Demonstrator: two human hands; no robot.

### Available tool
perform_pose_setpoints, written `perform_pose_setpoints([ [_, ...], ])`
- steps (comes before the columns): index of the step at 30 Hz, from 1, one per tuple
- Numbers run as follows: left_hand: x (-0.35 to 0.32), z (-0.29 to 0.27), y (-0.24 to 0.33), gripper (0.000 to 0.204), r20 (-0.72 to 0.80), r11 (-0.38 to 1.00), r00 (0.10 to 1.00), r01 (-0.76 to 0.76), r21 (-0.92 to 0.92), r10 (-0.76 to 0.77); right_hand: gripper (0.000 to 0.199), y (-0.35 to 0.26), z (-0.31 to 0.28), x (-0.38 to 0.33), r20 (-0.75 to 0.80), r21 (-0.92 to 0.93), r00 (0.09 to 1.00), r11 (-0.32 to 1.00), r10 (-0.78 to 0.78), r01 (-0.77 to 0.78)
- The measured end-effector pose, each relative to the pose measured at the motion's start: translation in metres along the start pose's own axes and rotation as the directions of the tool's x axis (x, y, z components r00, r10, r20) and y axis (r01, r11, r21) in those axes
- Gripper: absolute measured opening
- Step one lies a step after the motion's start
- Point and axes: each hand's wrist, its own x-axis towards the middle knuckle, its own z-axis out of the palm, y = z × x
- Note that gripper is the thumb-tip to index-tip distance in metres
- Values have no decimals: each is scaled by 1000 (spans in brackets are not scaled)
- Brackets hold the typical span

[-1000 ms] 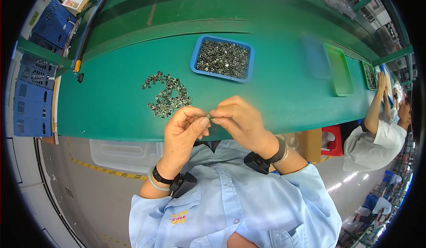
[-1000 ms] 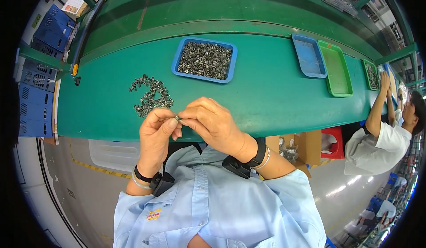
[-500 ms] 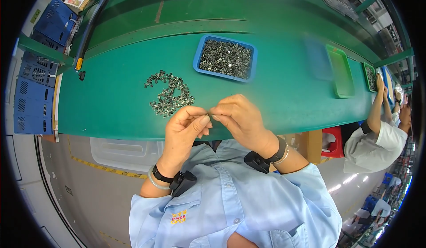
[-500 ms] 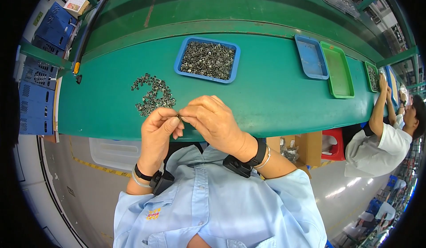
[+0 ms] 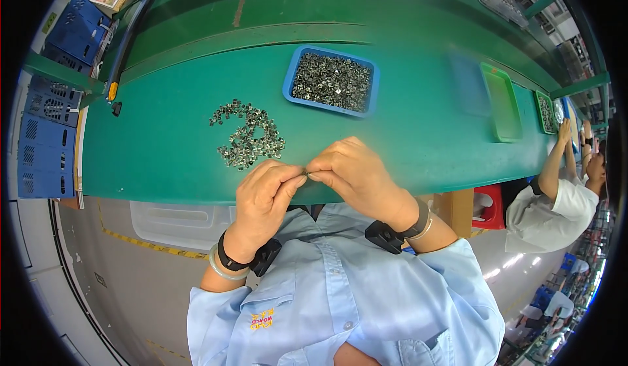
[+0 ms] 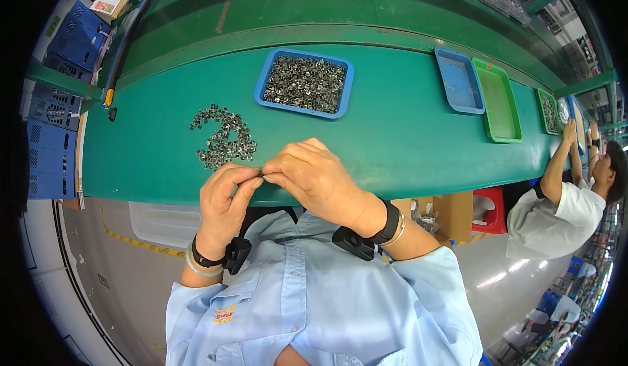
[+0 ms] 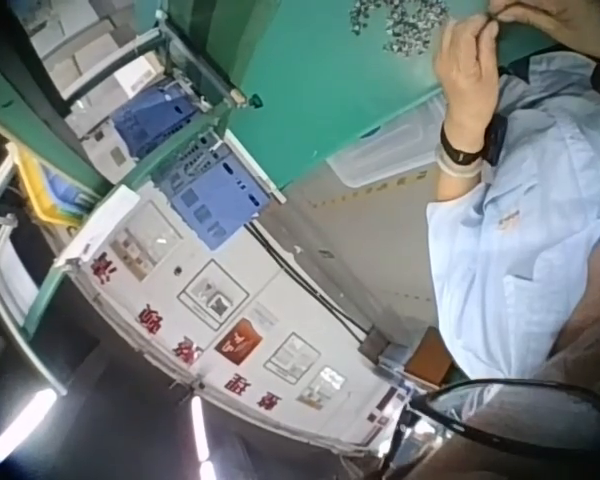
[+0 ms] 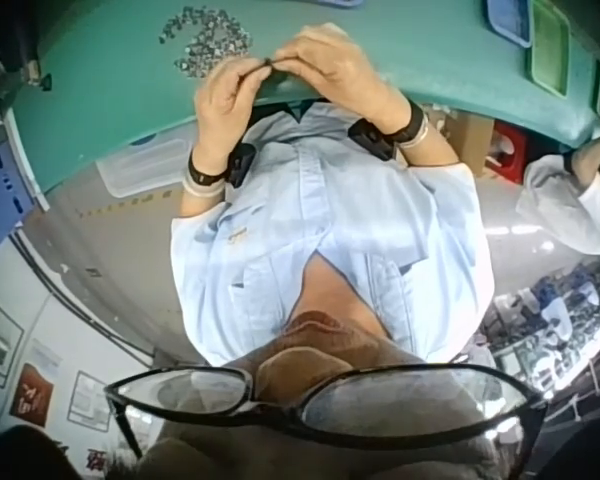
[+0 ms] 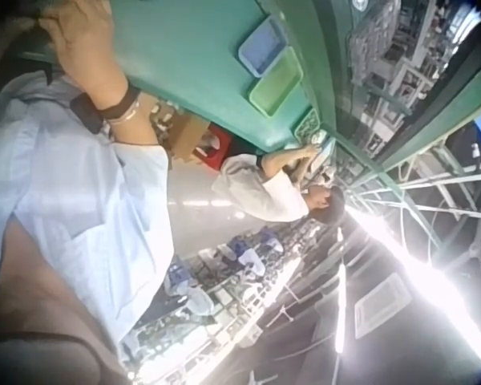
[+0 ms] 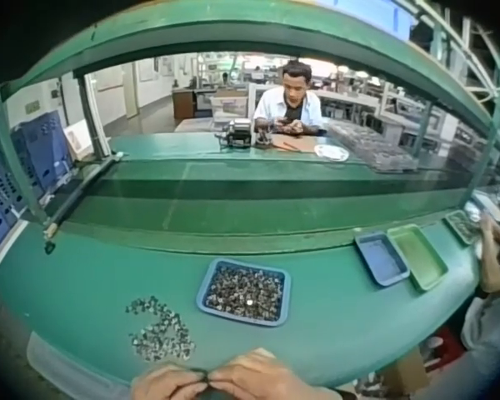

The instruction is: Sort small electronic components from a pile on a workbench into a plastic tray.

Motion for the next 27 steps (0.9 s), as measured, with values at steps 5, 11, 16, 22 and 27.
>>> perform_pose_setpoints([
  [5, 1, -2, 0, 17, 20, 996, 997, -77, 37, 76, 10, 0, -2, 1, 40, -34, 999, 999, -18, 19],
  [11, 3, -4, 1, 18, 46, 992, 993, -108, 59, 106, 10, -2, -3, 1, 87, -50, 996, 999, 17, -12],
  [16, 3, -2, 2, 14, 34, 995, 997, -71, 64, 69, 10, -6, -1, 2, 25, -89, 999, 995, -41, 43],
  [22, 2, 1, 3, 12, 28, 997, 999, -40, 69, 38, 10, -8, 0, 1, 2, -123, 999, 992, -34, 34],
  [27, 1, 3, 3, 11, 16, 998, 1000, -27, 65, 26, 16, -7, 2, -2, 15, -135, 1000, 991, 17, -15],
])
